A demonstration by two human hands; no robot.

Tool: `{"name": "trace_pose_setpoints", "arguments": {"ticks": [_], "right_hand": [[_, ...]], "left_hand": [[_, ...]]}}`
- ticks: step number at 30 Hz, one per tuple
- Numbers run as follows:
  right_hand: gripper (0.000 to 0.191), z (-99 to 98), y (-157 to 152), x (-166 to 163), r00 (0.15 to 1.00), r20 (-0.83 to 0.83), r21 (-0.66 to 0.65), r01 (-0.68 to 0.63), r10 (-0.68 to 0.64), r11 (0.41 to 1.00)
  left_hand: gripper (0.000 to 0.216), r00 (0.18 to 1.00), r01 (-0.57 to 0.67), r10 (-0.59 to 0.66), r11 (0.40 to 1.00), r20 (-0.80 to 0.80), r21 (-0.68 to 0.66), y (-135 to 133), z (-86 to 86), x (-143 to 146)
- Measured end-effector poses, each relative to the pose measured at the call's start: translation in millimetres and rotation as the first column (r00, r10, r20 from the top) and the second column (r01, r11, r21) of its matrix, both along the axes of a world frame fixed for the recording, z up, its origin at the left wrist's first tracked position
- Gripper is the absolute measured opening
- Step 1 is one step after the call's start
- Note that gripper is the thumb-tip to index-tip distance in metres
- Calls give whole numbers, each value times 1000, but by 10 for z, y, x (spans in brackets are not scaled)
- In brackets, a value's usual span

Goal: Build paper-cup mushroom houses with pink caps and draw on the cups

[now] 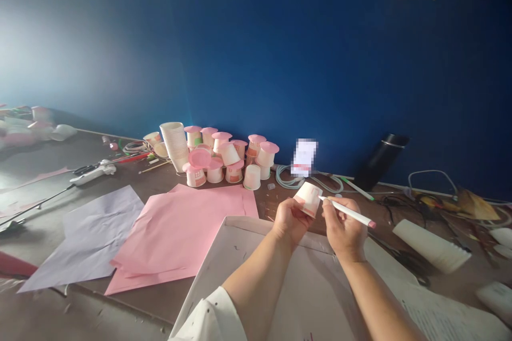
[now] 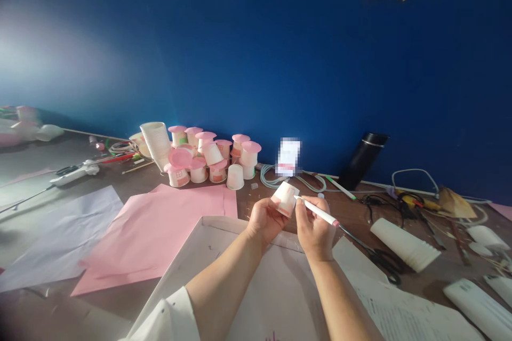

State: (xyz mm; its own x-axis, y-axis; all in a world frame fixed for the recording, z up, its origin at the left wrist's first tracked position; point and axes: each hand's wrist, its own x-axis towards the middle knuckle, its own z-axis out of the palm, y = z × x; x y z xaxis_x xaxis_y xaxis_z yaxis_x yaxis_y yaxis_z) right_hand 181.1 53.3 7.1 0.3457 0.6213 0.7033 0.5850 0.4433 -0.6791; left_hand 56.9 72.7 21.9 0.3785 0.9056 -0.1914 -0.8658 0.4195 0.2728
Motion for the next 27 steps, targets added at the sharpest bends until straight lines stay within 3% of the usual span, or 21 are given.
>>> {"name": "trace_pose_setpoints", "arguments": {"ticks": [27], "right_hand": [[27, 12, -6, -10, 999, -2, 18, -38, 38, 999]], "left_hand": [[35, 1000, -7, 7, 1000, -1, -6, 18, -42, 13]]}}
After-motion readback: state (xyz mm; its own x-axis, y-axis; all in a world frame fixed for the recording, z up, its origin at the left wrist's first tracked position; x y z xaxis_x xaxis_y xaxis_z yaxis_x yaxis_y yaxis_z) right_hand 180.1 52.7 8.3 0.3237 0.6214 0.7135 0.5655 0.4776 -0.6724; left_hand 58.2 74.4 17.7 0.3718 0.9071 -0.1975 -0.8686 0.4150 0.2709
